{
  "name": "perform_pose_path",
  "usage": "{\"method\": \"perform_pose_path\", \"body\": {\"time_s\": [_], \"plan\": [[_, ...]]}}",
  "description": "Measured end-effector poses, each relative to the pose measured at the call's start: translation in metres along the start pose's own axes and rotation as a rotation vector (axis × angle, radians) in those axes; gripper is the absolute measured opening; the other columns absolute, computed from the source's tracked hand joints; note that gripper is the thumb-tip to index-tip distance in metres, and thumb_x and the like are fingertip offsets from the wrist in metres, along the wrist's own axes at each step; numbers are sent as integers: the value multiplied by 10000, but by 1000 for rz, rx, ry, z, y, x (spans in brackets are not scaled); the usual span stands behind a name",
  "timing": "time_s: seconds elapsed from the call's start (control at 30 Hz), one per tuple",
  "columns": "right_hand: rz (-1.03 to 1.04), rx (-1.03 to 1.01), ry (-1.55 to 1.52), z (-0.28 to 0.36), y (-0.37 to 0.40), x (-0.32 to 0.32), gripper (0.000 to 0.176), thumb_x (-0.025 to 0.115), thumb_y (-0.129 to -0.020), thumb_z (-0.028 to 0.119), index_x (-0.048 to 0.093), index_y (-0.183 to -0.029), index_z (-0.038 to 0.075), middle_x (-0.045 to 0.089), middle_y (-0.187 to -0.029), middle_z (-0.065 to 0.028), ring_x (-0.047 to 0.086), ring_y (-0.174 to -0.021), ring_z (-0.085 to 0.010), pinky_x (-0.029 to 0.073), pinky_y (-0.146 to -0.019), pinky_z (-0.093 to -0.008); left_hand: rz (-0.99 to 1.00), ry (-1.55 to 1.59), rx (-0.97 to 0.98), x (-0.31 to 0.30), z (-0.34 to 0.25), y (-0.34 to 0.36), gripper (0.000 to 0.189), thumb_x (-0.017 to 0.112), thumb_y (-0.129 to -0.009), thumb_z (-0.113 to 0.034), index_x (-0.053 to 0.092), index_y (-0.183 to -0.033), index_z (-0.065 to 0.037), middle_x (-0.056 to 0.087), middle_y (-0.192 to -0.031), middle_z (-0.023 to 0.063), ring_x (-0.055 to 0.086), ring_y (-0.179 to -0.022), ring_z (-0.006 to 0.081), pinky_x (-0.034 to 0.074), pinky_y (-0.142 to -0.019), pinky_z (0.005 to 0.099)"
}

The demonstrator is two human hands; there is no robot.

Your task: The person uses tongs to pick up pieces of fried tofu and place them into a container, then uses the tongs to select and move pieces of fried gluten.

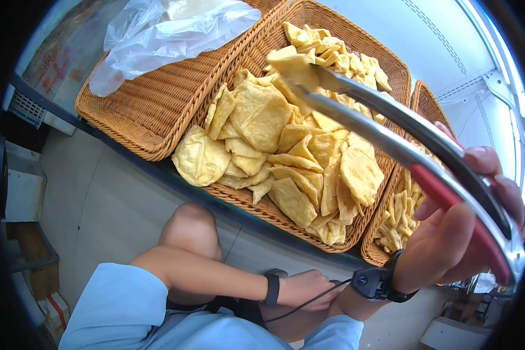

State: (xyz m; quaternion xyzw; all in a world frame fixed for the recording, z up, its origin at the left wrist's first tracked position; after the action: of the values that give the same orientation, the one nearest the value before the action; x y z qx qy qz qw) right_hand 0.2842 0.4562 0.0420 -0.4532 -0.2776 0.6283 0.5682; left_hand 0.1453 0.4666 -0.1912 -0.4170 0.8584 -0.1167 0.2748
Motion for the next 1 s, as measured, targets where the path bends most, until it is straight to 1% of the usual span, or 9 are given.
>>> {"method": "perform_pose_path", "body": {"time_s": [0.07,0.2,0.37,0.53,0.67,0.73,0.8,0.9,1.0], "plan": [[264,-63,-201,5,0,9,444,638,-923,158,475,-1323,55,573,-1187,-238,680,-883,-259,569,-963,-527,-34,8,11,3,1,1,238,583,-880,-207,552,-906,27,587,-665,206,594,-643,409,480,-585,478],[441,-156,-126,9,0,28,552,700,-893,153,439,-1367,43,557,-1191,-304,694,-890,-336,492,-991,-644,9,27,-17,-2,0,2,242,600,-860,-225,556,-863,13,590,-688,194,601,-662,401,486,-603,476],[429,-93,-91,4,-1,27,587,736,-870,192,456,-1363,41,543,-1249,-326,643,-1080,-440,539,-965,-566,-40,9,-6,13,6,3,235,606,-850,-224,557,-836,6,596,-695,171,613,-677,387,494,-618,475],[320,-76,-110,7,-2,16,642,749,-863,314,477,-1385,59,542,-1300,-279,615,-1152,-411,630,-801,-353,37,-19,-12,6,4,2,242,605,-850,-225,550,-891,7,614,-746,178,616,-694,387,496,-626,475],[546,-92,-197,10,-10,-11,799,755,-828,454,432,-1460,88,512,-1295,-215,653,-1041,-311,394,-1082,-660,-33,3,9,3,0,4,257,603,-867,-235,534,-933,4,619,-725,173,619,-687,400,506,-623,472],[730,-16,-267,23,-15,-13,874,805,-778,448,401,-1477,110,506,-1279,-189,656,-1024,-333,419,-1020,-620,-185,78,46,13,2,7,292,627,-844,-245,571,-928,29,634,-779,180,637,-727,390,517,-644,455],[862,75,-309,37,-16,-7,977,902,-697,363,366,-1484,146,507,-1272,-162,632,-1096,-416,550,-875,-466,-191,105,10,24,8,5,313,639,-832,-253,591,-935,39,640,-802,186,645,-754,386,522,-667,448],[856,68,-337,40,-8,4,1002,953,-652,305,357,-1445,164,521,-1240,-152,584,-1166,-501,607,-685,-312,-116,85,-55,46,20,-3,319,638,-831,-261,591,-961,27,635,-800,195,639,-780,389,518,-706,453],[841,50,-346,38,3,20,919,950,-663,279,377,-1371,157,536,-1207,-169,573,-1172,-526,610,-645,-294,-205,84,11,67,33,0,311,638,-826,-254,587,-967,19,630,-832,202,632,-810,387,514,-731,453]]}}
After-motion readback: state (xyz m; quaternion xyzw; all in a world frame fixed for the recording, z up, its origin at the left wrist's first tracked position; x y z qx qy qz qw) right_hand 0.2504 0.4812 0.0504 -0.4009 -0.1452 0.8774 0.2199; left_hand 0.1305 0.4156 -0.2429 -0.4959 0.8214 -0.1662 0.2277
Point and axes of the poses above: each hand's wrist, its own y-axis away from the middle knuckle, its own x-axis out of the palm, z = x × y, the point moved 1 cm from there along -y, towards the middle knuckle
